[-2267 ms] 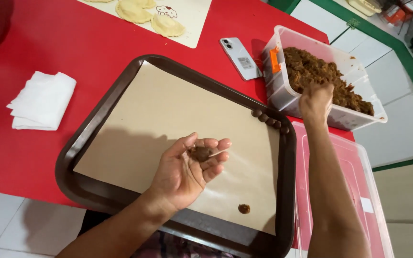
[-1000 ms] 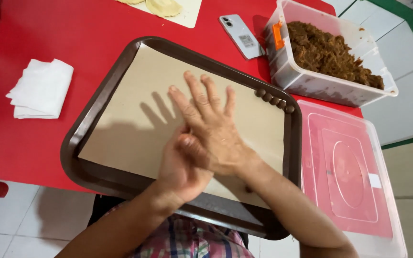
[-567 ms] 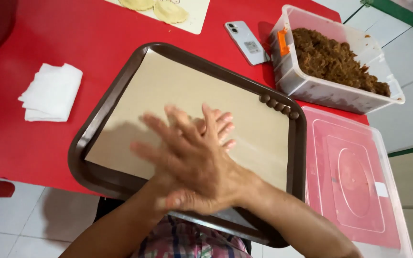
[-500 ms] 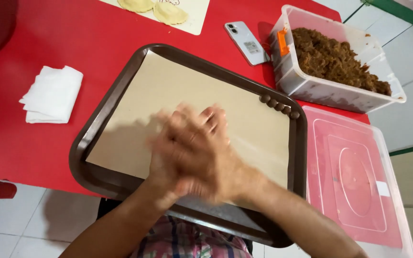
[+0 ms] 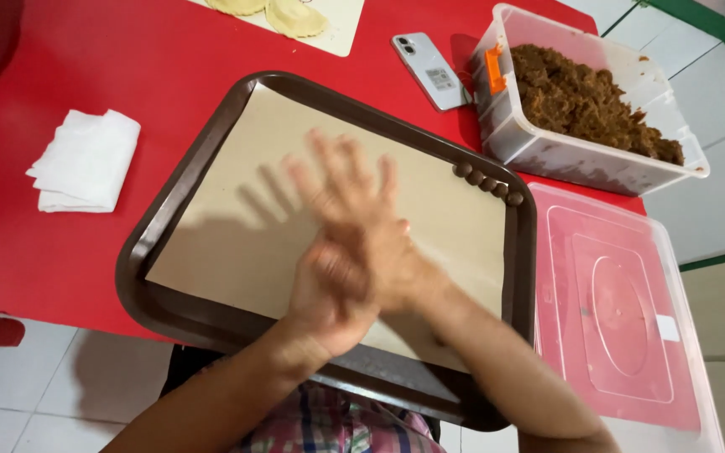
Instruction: Rolling small portions of filling into balls and arranging them on a tray
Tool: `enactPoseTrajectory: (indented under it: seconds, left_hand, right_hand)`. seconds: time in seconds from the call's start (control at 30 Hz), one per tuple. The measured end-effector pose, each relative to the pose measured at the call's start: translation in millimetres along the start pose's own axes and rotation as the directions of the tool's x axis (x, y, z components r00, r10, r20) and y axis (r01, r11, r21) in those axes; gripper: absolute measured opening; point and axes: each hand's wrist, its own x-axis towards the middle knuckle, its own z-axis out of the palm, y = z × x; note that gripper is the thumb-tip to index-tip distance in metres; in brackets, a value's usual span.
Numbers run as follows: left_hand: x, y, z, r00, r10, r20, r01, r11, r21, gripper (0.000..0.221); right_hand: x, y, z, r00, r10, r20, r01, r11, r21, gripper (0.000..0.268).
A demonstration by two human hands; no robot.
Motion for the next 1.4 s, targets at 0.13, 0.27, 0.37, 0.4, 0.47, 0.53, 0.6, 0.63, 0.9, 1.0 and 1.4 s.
enactPoseTrajectory:
  seconds: [0.13, 0.27, 0.37, 0.4, 0.47, 0.53, 0.6, 0.63, 0.9, 1.0, 1.4]
  left_hand:
    - [-2, 12, 11, 0.846, 0.520, -0.115, -0.531, 0.810, -0.248, 0.077]
    - [-9, 25, -16, 0.914, -0.121, -0.386, 0.057, 0.983, -0.173, 0.044]
    - [-9, 19, -57, 0.994, -0.050, 0.099, 0.041, 0.996, 0.085, 0.075]
    - [-10, 24, -50, 0.993, -0.055, 0.102, 0.047, 0.995, 0.084, 0.075]
    - [-10, 36, -36, 0.999, -0.043, -0.028, 0.043, 0.999, 0.005, 0.057]
    - [-11, 42, -22, 0.990, -0.051, -0.130, 0.045, 0.998, -0.054, 0.044]
    - [-11, 34, -19, 0.969, -0.064, -0.237, 0.037, 0.993, -0.116, 0.033]
    - [-10, 24, -21, 0.989, -0.004, -0.149, 0.007, 1.000, 0.024, 0.043]
    - [27, -40, -25, 0.278, 0.933, 0.228, -0.859, 0.348, -0.376, 0.075]
    - [-11, 20, -29, 0.987, -0.006, -0.162, 0.023, 0.994, 0.106, 0.036]
    - [4, 17, -44, 0.874, -0.210, -0.437, 0.185, 0.978, -0.099, 0.034]
  right_hand:
    - [-6, -27, -22, 0.986, -0.142, 0.086, 0.114, 0.957, 0.268, 0.073]
    - [8, 6, -28, 1.000, -0.029, 0.010, 0.028, 0.995, 0.098, 0.084]
    - [24, -17, 7, 0.987, -0.030, 0.158, 0.121, 0.786, -0.607, 0.111]
    - [13, -30, -2, 0.987, -0.025, 0.156, 0.116, 0.784, -0.610, 0.111]
    - [-8, -56, -19, 0.948, -0.317, 0.026, 0.315, 0.948, 0.045, 0.078]
    - [2, -38, -1, 0.988, -0.151, -0.036, 0.146, 0.983, -0.111, 0.062]
    - [5, -16, 11, 0.994, 0.013, -0.112, -0.040, 0.968, -0.246, 0.049]
    - [4, -3, 14, 0.998, 0.010, -0.064, -0.023, 0.978, -0.208, 0.058]
    - [-2, 27, 5, 0.999, -0.035, -0.038, 0.029, 0.989, -0.144, 0.074]
    - [-7, 10, 14, 0.998, -0.044, -0.034, 0.040, 0.993, -0.111, 0.074]
    - [1, 4, -8, 0.999, -0.025, 0.034, 0.029, 0.988, -0.152, 0.079]
